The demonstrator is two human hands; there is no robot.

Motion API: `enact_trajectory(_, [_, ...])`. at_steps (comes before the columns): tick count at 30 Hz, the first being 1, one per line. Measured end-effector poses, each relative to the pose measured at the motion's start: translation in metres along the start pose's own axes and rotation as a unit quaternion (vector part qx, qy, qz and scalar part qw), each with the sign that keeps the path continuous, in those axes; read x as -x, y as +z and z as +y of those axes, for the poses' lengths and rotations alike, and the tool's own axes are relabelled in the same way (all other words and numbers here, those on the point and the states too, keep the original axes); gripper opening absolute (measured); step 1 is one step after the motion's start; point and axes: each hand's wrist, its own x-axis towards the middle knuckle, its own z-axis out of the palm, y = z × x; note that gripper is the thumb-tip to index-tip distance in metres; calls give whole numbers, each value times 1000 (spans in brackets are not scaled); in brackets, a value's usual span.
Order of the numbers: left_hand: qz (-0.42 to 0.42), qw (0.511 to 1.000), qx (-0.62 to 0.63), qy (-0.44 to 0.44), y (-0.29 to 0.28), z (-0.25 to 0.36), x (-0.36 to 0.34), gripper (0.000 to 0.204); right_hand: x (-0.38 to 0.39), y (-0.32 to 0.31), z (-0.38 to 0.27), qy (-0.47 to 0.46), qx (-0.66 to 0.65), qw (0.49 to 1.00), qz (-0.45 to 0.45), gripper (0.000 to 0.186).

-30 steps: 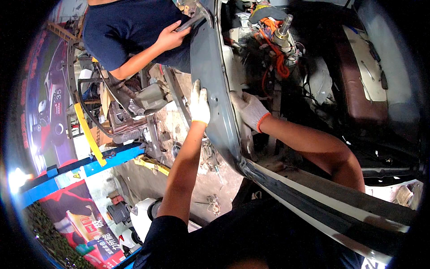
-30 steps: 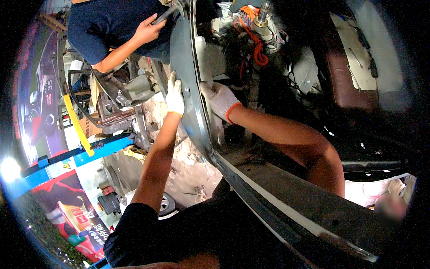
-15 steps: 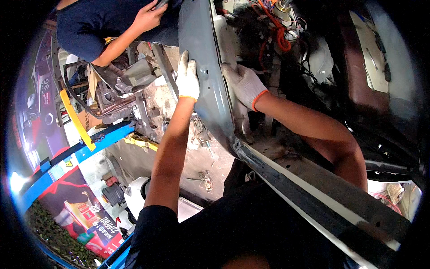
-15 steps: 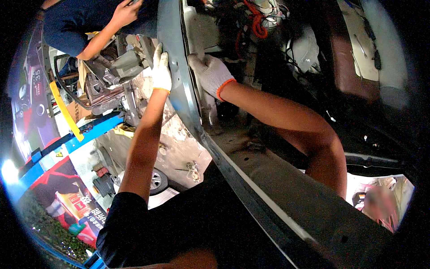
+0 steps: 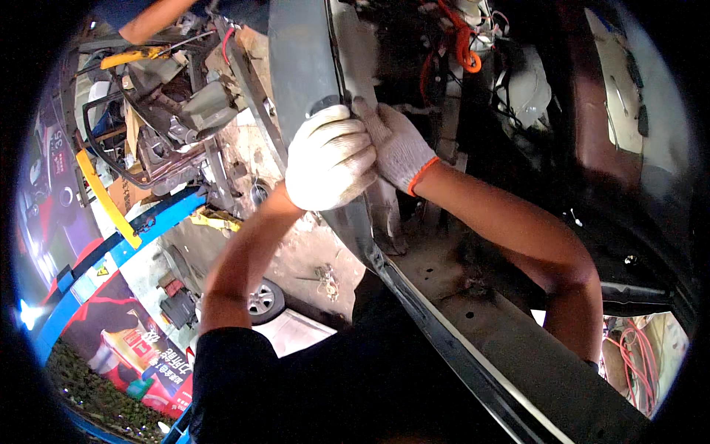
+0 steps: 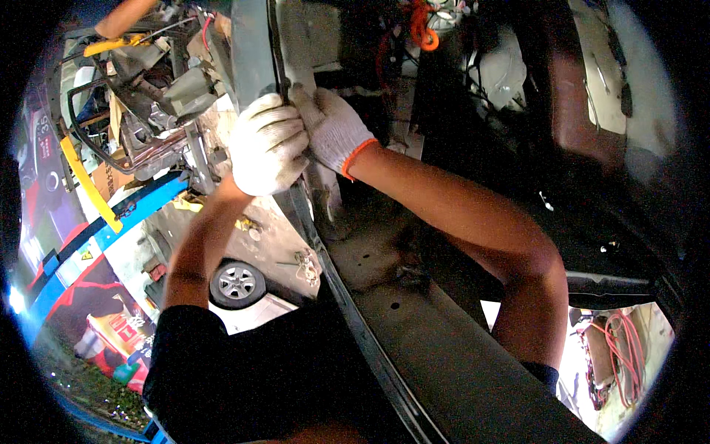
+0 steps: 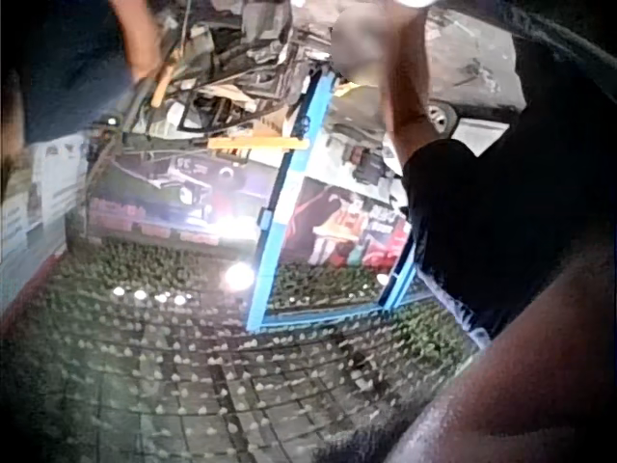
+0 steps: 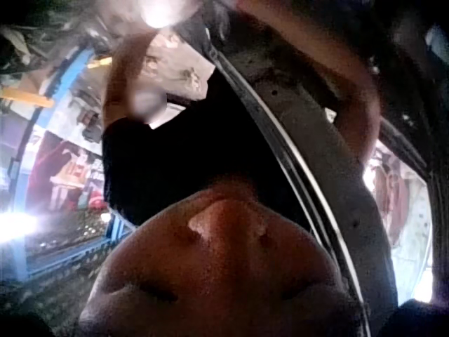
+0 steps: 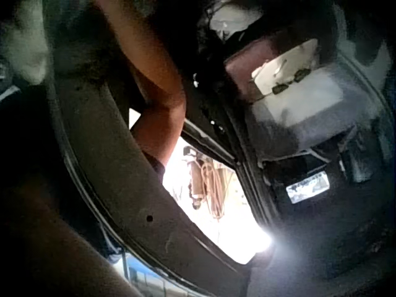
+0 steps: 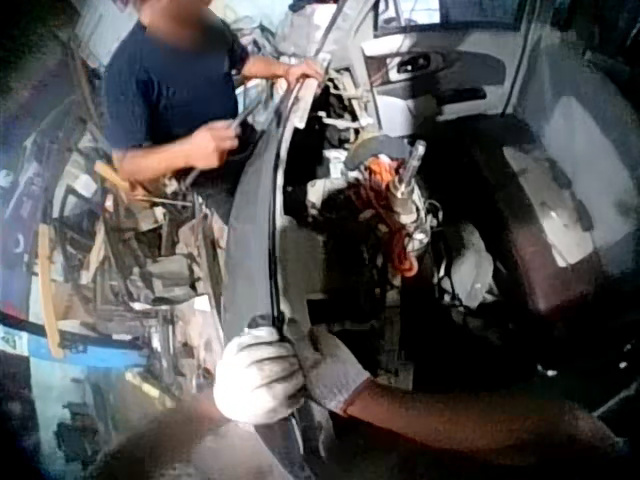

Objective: The person works with a colleague to fit a metal reinforcement bar into a car door frame, then moves to the floor to grind the bar with an angle grinder, creating sparks.

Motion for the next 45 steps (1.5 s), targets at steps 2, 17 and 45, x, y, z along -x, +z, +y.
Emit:
enact_trajectory(2, [-50,995,42,69,-2,-3,3,41,3,4,3,-7,-83,997,-6,53])
enact_trajectory(17, [-223,962,69,140,-9,-8,-29,14,-1,17,21,-8,-142,990,-10,51])
enact_trajectory(45, [-211,961,117,135,-1,-13,-32,17,-2,-1,11,80,-67,990,-93,73])
